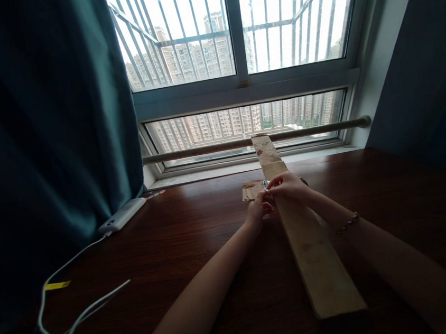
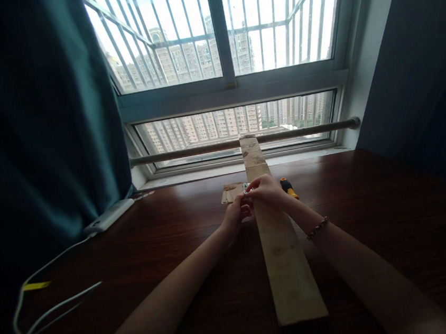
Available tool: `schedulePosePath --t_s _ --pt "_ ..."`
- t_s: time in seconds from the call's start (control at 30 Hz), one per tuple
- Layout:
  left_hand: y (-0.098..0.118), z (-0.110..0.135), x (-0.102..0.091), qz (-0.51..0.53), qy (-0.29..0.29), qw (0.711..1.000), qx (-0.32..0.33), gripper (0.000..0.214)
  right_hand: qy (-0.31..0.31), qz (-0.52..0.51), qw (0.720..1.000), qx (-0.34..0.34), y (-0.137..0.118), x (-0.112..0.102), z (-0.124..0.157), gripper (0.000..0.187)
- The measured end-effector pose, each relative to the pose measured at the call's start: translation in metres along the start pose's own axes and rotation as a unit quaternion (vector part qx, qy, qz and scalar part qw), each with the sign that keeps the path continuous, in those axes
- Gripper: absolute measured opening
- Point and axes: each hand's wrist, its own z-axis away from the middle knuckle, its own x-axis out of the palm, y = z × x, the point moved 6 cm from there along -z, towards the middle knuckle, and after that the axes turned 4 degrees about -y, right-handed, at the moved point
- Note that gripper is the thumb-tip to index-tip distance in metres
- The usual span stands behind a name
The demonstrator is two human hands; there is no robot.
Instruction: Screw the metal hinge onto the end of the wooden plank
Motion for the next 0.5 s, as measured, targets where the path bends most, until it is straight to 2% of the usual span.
schedulePosePath --t_s 0.33,0.5 --pt "0.0036 0.0043 0.0046 0.024 0.006 1.000 -0.008 0.023 0.032 -0.049 0.998 0.017 -0.0008 0.0022 0.0051 0.019" --pt "0.0015 0.0021 0.0060 0.059 0.009 0.998 -0.005 0.020 0.029 -0.097 0.994 0.034 -0.0006 0.0041 0.0068 0.019"
